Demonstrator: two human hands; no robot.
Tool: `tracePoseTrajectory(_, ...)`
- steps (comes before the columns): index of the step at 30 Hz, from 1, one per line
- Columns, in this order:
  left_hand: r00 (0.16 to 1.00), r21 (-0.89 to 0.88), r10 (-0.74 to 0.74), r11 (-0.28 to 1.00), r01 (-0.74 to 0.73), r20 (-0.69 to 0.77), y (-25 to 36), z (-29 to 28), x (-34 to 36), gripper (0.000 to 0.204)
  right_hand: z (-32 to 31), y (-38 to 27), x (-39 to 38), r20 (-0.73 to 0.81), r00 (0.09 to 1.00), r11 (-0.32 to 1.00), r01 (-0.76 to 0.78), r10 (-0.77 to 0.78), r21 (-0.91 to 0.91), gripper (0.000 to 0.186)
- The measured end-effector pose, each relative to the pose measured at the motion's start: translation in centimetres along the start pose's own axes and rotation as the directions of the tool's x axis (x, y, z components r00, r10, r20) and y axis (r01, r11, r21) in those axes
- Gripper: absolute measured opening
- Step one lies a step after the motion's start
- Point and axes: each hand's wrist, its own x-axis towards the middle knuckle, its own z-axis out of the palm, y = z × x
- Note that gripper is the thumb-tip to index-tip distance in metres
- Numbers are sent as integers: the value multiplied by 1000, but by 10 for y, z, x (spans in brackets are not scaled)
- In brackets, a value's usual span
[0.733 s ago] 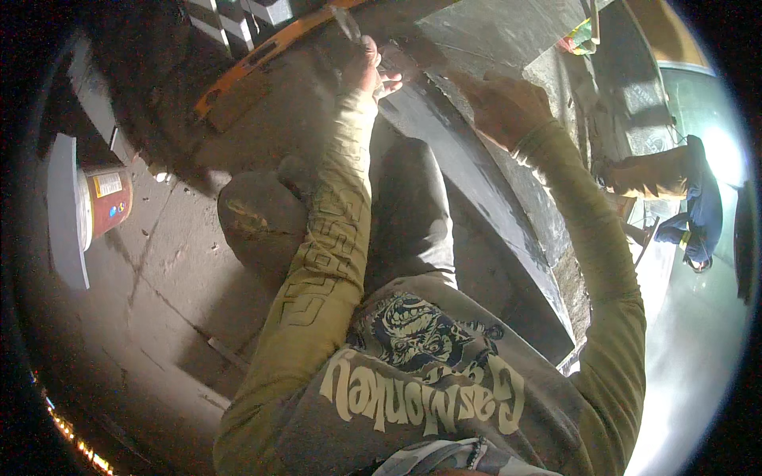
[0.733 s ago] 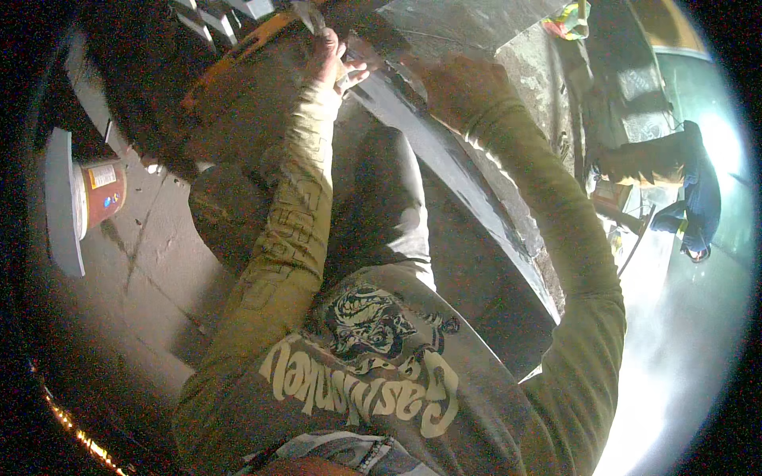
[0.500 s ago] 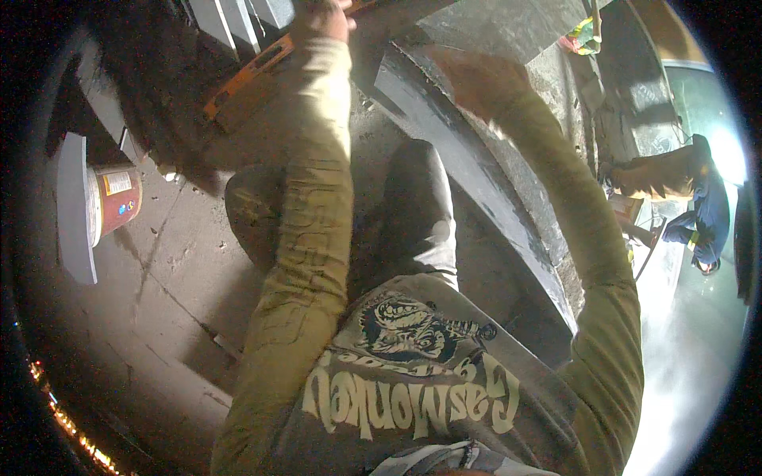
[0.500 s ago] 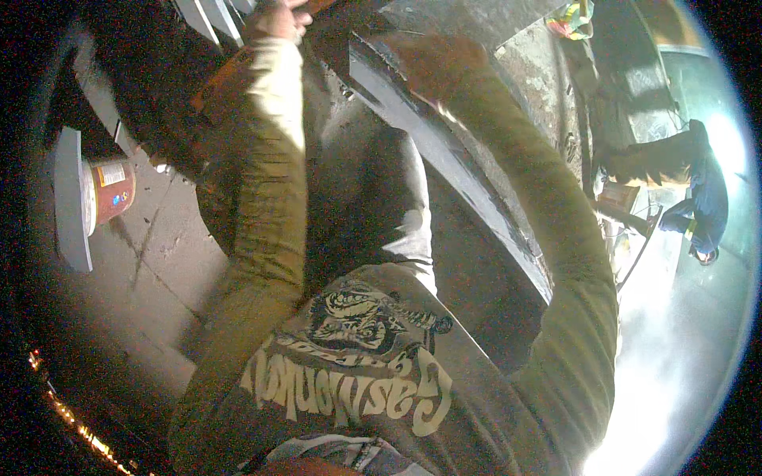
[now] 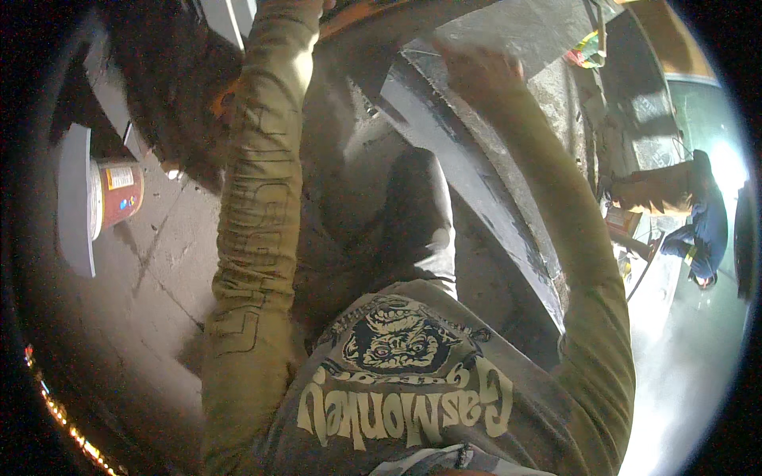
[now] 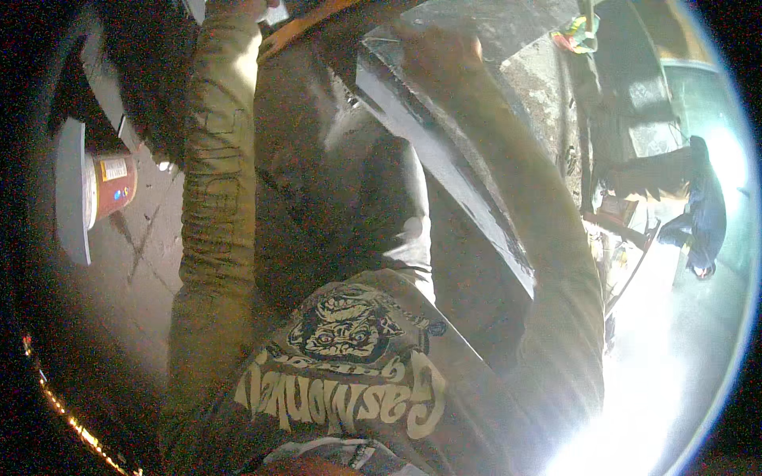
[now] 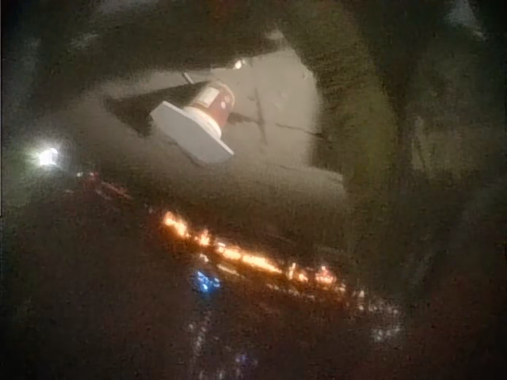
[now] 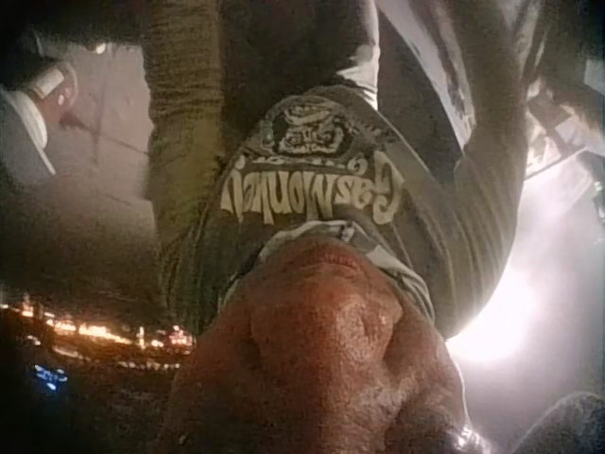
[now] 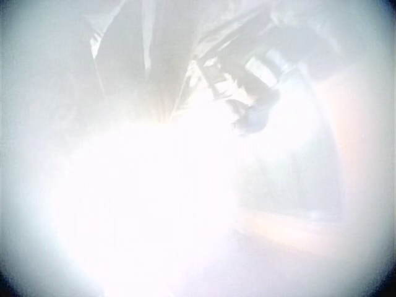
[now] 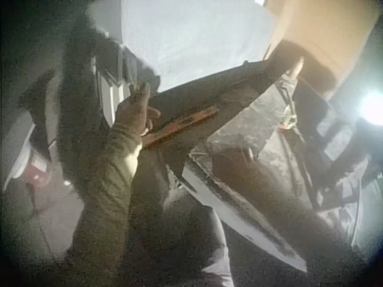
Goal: The person uses an angle grinder to cut and smooth a concrete surface, then switches to a hand trowel to scrape and level the area. The work is performed at night under artificial lighting.
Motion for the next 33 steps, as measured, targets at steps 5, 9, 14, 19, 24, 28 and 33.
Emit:
tracePoseTrajectory(5, 996, 65, -88, 994, 89, -22, -11, -27, 22, 56, -40, 43, 35, -31, 989, 840, -105, 142, 532, 43)
tracePoseTrajectory(9, 994, 32, -29, 999, 32, -104, -10, -23, 27, 54, 28, 109, 45, 98, 995, 601, -73, -9, 796, 45)
tracePoseTrajectory(14, 995, 64, 15, 998, -9, -104, -20, -20, 23, 52, 22, 102, 30, 321, 939, 552, -334, 123, 764, 42)
tracePoseTrajectory(19, 996, 105, 61, 993, -53, -68, -11, -37, 27, 49, 35, 77, 48, 32, 999, 862, -28, 14, 505, 42)
tracePoseTrajectory(24, 998, 14, 28, 1000, -28, -52, -27, -19, 35, 49, 13, 90, 49, 120, 984, 883, -173, 133, 437, 41)
tracePoseTrajectory(28, 999, 8, 33, 999, -32, -41, -27, -22, 40, 49, 8, 56, 41, 87, 996, 939, -45, 16, 340, 40)
tracePoseTrajectory(33, 999, -66, 27, 997, -28, -19, -29, -18, 45, 49, -12, 82, 54, 261, 956, 914, -220, 134, 340, 36)
